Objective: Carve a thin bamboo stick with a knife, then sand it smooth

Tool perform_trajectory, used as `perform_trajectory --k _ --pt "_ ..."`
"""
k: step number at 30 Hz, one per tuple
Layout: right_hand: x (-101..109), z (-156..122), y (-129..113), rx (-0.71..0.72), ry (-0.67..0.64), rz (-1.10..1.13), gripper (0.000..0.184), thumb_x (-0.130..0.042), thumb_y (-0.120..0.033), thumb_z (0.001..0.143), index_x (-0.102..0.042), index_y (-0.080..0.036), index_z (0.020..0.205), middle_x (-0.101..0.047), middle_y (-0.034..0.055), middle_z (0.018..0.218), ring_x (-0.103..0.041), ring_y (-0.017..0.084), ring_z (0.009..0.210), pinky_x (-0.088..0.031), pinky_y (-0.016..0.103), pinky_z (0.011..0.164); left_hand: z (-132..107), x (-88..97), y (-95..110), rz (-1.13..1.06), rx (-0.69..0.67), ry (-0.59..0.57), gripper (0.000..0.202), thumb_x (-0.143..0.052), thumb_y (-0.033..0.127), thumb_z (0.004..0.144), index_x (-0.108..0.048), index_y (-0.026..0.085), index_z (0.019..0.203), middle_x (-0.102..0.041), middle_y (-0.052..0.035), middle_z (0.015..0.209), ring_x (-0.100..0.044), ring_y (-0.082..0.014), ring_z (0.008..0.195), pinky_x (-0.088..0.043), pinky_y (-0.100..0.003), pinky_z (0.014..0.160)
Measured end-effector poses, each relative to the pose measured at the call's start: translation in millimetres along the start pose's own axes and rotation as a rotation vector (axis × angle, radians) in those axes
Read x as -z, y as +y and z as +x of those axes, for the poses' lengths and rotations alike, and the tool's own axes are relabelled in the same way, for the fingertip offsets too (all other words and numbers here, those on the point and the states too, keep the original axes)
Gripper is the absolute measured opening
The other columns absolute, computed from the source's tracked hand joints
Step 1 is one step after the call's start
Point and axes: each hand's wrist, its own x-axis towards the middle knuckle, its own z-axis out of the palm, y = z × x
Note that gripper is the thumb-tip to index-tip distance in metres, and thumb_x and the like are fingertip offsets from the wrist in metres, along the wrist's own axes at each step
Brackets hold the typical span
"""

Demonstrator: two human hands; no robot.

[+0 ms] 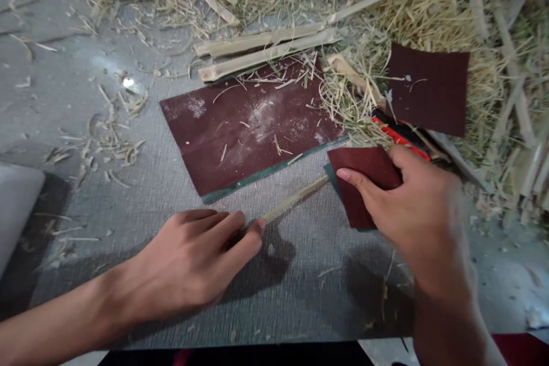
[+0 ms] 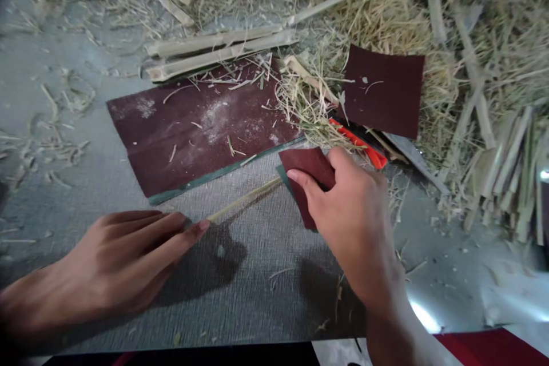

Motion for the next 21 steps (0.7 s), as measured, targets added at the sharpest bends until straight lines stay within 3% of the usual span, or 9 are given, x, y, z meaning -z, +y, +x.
perform_trajectory --k 7,12,18,21 --pt "-7.9 -13.7 -19.4 0.076 -0.064 0.089 0.042 -0.065 -0.051 0.075 -0.038 -0.022 0.063 -0.041 -0.0065 0.048 -0.034 0.009 0.042 -0.027 0.023 0.045 1.0 -3.8 -0.7 -0.009 -0.006 0.003 0.018 -0.036 0.009 0.092 -0.053 0.009 0.096 -0.059 -0.0027 0.068 -0.055 -0.0152 0.053 -0.046 -0.028 0.047" --pt "-8.9 -28.3 -38.7 0.228 -0.184 0.227 0.031 -0.060 -0.044 0.082 -0.044 -0.021 0.068 -0.048 -0.0057 0.051 -0.039 0.008 0.041 -0.027 0.022 0.044 6.4 -2.9 -0.7 -0.007 -0.013 -0.015 0.021 -0.035 0.011 0.094 -0.053 0.012 0.084 -0.051 0.0019 0.057 -0.048 -0.0134 0.044 -0.040 -0.027 0.042" --pt "-4.1 -9.5 -12.6 0.034 -0.043 -0.029 0.037 -0.062 -0.054 0.076 -0.044 -0.023 0.067 -0.044 -0.0036 0.050 -0.035 0.011 0.043 -0.024 0.024 0.044 6.7 -1.6 -1.2 -0.020 -0.018 0.029 0.019 -0.035 0.010 0.093 -0.054 0.011 0.088 -0.056 0.0009 0.060 -0.051 -0.0133 0.048 -0.045 -0.027 0.047" --pt "-0.8 -2.9 -5.2 0.018 -0.016 -0.008 0.038 -0.061 -0.055 0.077 -0.043 -0.023 0.066 -0.044 -0.0027 0.052 -0.036 0.012 0.045 -0.025 0.024 0.045 8.3 -0.3 -0.2 -0.032 -0.030 0.053 0.021 -0.035 0.009 0.093 -0.053 0.013 0.085 -0.059 0.0010 0.060 -0.051 -0.0123 0.047 -0.044 -0.025 0.046"
